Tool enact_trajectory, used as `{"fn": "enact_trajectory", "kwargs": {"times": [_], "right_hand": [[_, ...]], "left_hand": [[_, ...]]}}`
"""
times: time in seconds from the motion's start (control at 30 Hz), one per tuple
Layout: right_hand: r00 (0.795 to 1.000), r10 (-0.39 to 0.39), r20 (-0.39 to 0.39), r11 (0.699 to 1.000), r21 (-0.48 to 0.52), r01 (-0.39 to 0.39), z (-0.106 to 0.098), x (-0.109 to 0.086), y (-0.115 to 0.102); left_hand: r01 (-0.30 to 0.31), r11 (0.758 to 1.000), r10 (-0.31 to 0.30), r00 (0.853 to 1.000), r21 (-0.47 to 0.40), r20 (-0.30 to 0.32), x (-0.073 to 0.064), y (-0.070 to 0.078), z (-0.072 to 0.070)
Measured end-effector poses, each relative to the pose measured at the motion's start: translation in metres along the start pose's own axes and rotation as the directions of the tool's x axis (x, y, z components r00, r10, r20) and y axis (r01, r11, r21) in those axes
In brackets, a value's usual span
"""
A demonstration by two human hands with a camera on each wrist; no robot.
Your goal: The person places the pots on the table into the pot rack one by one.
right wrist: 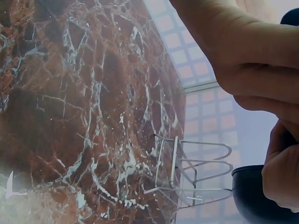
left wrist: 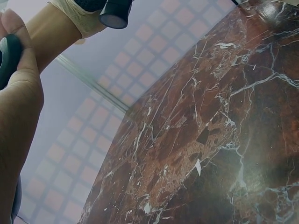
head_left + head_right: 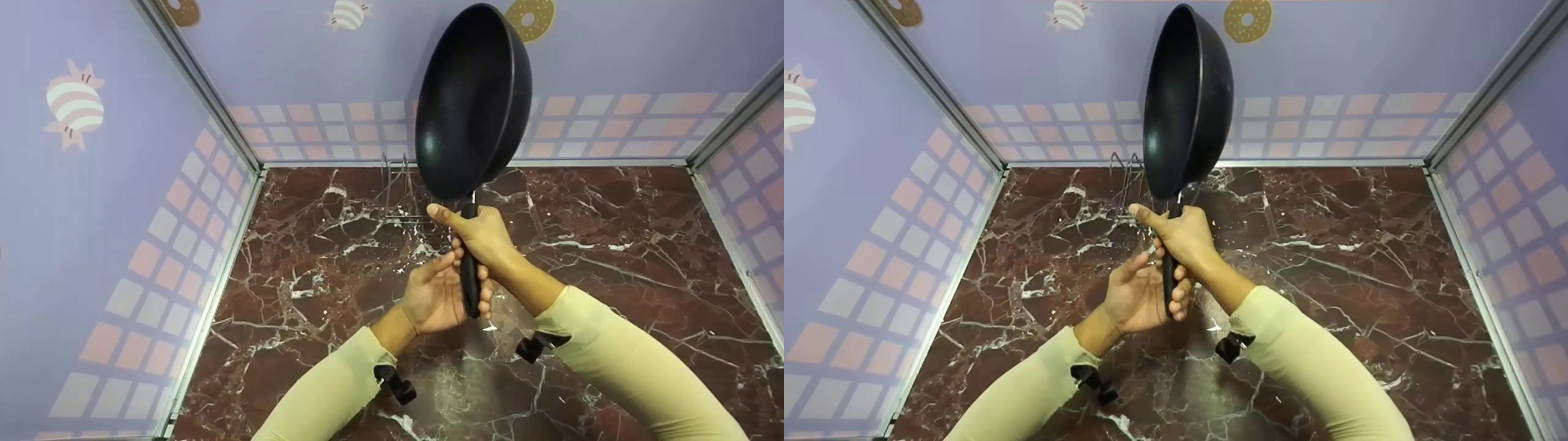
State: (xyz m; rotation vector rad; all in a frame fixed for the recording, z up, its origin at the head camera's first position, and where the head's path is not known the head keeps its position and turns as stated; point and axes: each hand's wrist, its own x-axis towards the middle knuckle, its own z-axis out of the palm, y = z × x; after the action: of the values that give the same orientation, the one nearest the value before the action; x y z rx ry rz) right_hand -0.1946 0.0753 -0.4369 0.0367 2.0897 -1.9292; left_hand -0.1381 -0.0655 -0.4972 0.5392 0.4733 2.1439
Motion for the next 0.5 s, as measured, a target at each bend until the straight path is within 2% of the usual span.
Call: {"fn": "enact_trajectory", "kwargs": {"times": [0.1,0.27,0.5], "right_hand": [[1.000,0.011,0.014,1.000,0.018,-0.012,0.005,0.001,-0.002],[1.000,0.007,0.016,1.000,0.006,-0.007,0.012,0.005,-0.003],[1.000,-0.020,-0.002,0.999,-0.037,0.020,0.025,0.011,-0.004]], "left_hand": [[-0.003,1.000,0.003,1.000,-0.001,-0.006,-0.003,0.002,0.000],[0.006,1.000,-0.006,0.999,-0.003,-0.052,-0.008,0.007,0.000],[-0.016,1.000,0.015,0.999,-0.012,-0.040,-0.017,0.013,-0.006]]}}
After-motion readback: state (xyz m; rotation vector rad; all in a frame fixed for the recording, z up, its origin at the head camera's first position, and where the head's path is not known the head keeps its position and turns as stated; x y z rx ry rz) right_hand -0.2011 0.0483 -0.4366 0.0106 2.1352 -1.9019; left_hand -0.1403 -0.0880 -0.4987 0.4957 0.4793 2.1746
